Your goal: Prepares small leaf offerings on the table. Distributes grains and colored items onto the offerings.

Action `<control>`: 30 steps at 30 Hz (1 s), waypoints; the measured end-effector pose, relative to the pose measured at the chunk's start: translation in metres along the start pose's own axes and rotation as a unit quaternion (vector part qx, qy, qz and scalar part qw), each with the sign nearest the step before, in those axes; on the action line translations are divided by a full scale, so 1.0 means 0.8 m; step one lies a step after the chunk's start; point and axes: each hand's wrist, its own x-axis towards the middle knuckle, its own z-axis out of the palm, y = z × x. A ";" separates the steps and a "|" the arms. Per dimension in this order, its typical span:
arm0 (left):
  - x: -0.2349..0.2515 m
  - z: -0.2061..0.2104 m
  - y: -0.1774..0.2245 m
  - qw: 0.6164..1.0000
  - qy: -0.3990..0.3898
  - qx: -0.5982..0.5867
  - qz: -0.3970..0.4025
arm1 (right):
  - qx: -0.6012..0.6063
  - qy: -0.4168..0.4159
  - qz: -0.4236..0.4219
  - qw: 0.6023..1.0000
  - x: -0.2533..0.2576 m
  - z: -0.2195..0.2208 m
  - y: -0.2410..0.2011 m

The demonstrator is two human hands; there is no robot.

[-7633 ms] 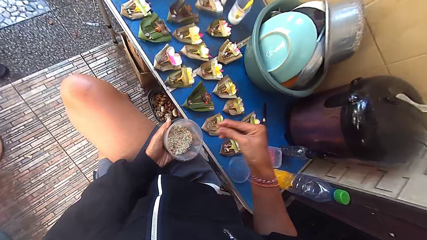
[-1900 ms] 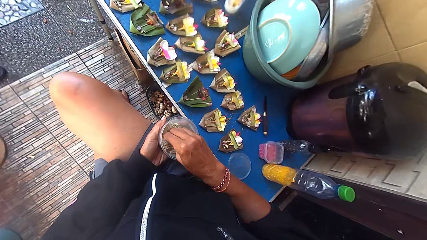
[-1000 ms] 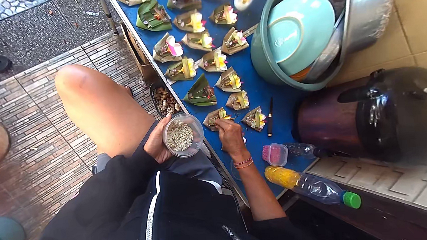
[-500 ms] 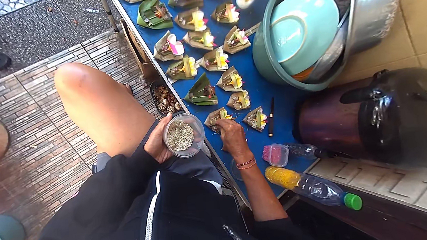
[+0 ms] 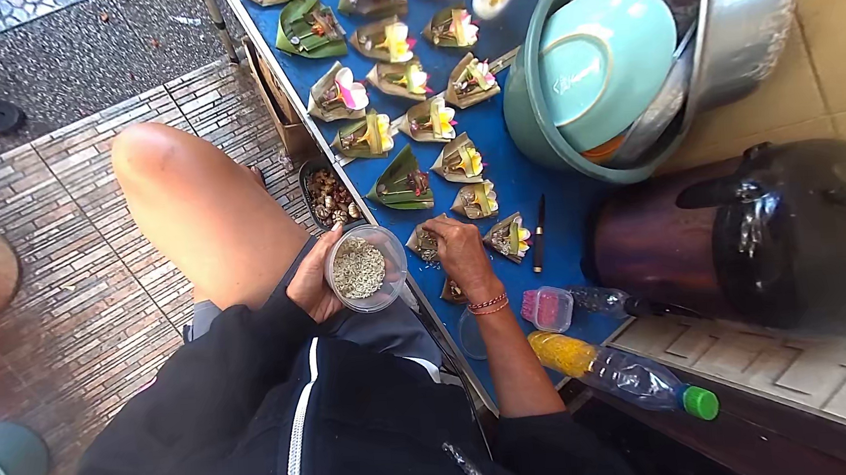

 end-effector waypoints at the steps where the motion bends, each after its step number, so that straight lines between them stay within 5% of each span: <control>1: -0.001 0.002 0.000 1.000 0.004 0.001 0.002 | 0.000 -0.002 0.002 1.000 0.000 0.000 0.000; 13: -0.002 0.005 0.003 1.000 0.019 0.020 -0.015 | 0.023 0.032 0.009 0.999 -0.002 -0.001 0.012; 23: -0.001 0.001 0.002 1.000 -0.006 0.022 -0.012 | 0.048 -0.025 0.194 0.980 -0.088 -0.038 0.018; 30: 0.003 0.001 -0.003 1.000 -0.002 0.030 -0.008 | 0.032 -0.028 0.200 0.979 -0.117 -0.021 0.026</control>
